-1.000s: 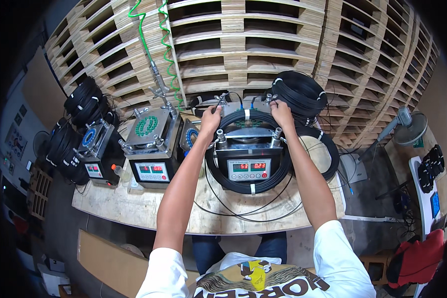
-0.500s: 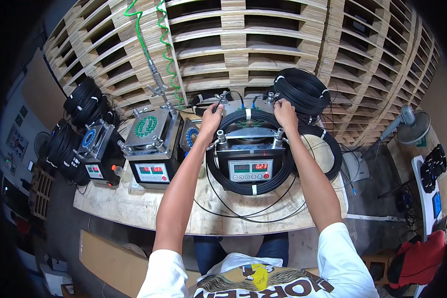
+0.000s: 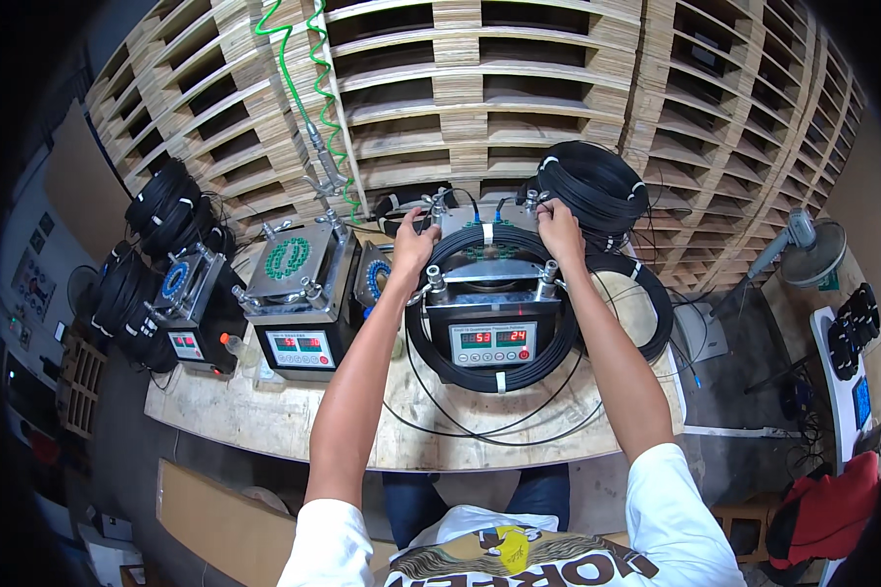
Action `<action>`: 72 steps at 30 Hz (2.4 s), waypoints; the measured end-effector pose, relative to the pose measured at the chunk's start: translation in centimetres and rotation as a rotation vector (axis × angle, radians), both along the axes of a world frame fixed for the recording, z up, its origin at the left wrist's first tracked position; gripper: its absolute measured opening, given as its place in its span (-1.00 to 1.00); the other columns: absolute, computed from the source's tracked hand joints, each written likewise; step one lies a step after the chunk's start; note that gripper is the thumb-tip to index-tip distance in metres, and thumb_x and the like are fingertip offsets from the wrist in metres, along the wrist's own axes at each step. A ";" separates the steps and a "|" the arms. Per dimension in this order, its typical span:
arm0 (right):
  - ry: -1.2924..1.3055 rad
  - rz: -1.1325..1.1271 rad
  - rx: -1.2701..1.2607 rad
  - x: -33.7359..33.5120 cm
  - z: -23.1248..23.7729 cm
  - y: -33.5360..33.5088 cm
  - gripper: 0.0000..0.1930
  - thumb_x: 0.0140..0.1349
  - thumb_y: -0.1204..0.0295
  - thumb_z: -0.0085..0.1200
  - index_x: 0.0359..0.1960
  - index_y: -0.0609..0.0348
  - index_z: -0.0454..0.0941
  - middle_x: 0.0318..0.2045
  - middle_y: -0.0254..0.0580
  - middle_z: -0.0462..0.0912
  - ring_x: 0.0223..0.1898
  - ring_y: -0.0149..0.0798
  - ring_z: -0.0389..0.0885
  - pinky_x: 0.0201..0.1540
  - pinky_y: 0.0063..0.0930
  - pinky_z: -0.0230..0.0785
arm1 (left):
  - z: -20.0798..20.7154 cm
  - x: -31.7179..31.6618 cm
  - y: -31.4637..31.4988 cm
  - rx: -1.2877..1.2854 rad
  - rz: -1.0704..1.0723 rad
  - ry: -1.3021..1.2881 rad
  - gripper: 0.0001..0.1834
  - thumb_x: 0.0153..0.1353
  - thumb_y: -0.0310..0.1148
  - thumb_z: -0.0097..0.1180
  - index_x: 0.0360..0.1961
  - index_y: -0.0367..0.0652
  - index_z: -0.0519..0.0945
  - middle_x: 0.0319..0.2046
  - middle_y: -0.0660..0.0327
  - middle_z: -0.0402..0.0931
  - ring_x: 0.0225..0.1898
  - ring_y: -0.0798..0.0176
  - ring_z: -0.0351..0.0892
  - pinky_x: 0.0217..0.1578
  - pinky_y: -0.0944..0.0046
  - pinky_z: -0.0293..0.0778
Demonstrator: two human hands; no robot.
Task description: Polishing the ends of fiber optic cables using a polishing machine.
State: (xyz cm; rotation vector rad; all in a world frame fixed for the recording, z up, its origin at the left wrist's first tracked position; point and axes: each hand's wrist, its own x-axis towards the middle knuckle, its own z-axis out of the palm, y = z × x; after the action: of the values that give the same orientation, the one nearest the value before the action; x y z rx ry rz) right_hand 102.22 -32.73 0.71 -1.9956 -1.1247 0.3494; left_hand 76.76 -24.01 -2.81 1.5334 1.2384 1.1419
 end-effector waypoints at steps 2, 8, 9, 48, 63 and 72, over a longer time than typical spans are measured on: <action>-0.002 0.001 -0.003 -0.6 0.6 -0.4 -0.70 0.35 0.11 -0.03 -0.01 -0.10 0.57 0.02 -0.02 0.66 0.11 0.14 0.58 0.12 -0.01 0.41 | -0.9 -0.2 0.8 0.158 0.118 0.079 -0.38 0.24 -0.32 0.22 0.32 -0.20 0.39 -0.07 -0.08 0.65 -0.13 0.12 0.67 -0.03 0.18 0.49; -0.024 -0.061 -0.045 0.8 0.4 -0.6 -0.67 0.33 0.11 -0.02 -0.02 -0.03 0.58 0.02 0.02 0.65 0.11 0.15 0.58 0.11 0.00 0.41 | 0.9 1.4 -0.5 -0.056 -0.004 0.035 -0.40 0.26 -0.21 0.17 0.29 -0.23 0.42 0.07 -0.16 0.58 0.13 -0.06 0.57 0.14 0.13 0.41; -0.026 -0.050 -0.060 1.0 0.3 -0.5 -0.67 0.32 0.11 -0.02 -0.03 -0.01 0.58 0.02 0.03 0.65 0.11 0.16 0.58 0.11 0.00 0.41 | 0.5 1.5 -0.2 -0.058 -0.004 0.036 -0.40 0.26 -0.21 0.17 0.29 -0.23 0.42 0.07 -0.16 0.58 0.13 -0.06 0.57 0.14 0.13 0.41; 0.016 -0.029 -0.103 -0.7 0.8 -0.5 -0.61 0.27 0.09 0.03 0.05 -0.04 0.53 0.05 0.05 0.63 0.13 0.13 0.57 0.15 -0.04 0.38 | -0.1 -0.5 0.0 0.039 -0.037 0.027 -0.58 0.27 -0.24 0.15 0.02 -0.35 0.62 -0.29 0.04 0.69 -0.28 0.19 0.63 -0.14 0.23 0.48; 0.005 0.039 0.081 1.3 -1.5 1.1 -0.66 0.28 0.12 0.02 -0.03 0.04 0.46 -0.06 0.06 0.66 0.06 0.15 0.60 0.08 -0.02 0.41 | 0.2 0.3 -0.4 0.195 0.022 -0.018 -0.41 0.34 -0.25 0.17 0.35 -0.15 0.37 -0.23 0.00 0.68 -0.27 0.21 0.67 -0.15 0.22 0.51; -0.064 -0.014 0.002 0.2 0.4 -0.5 -0.62 0.28 0.10 0.04 0.04 0.00 0.46 0.01 0.11 0.61 0.10 0.18 0.56 0.13 0.03 0.38 | 1.3 0.2 -0.6 0.107 -0.060 0.141 -0.32 0.37 -0.04 0.12 0.41 -0.14 0.31 -0.31 0.11 0.65 -0.23 0.27 0.60 -0.08 0.28 0.44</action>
State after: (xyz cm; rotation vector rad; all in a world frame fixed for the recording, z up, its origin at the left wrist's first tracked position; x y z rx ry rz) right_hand 102.43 -33.23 1.12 -2.0247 -1.1489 0.2790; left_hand 76.94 -24.57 -1.54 1.7446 1.2317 1.0915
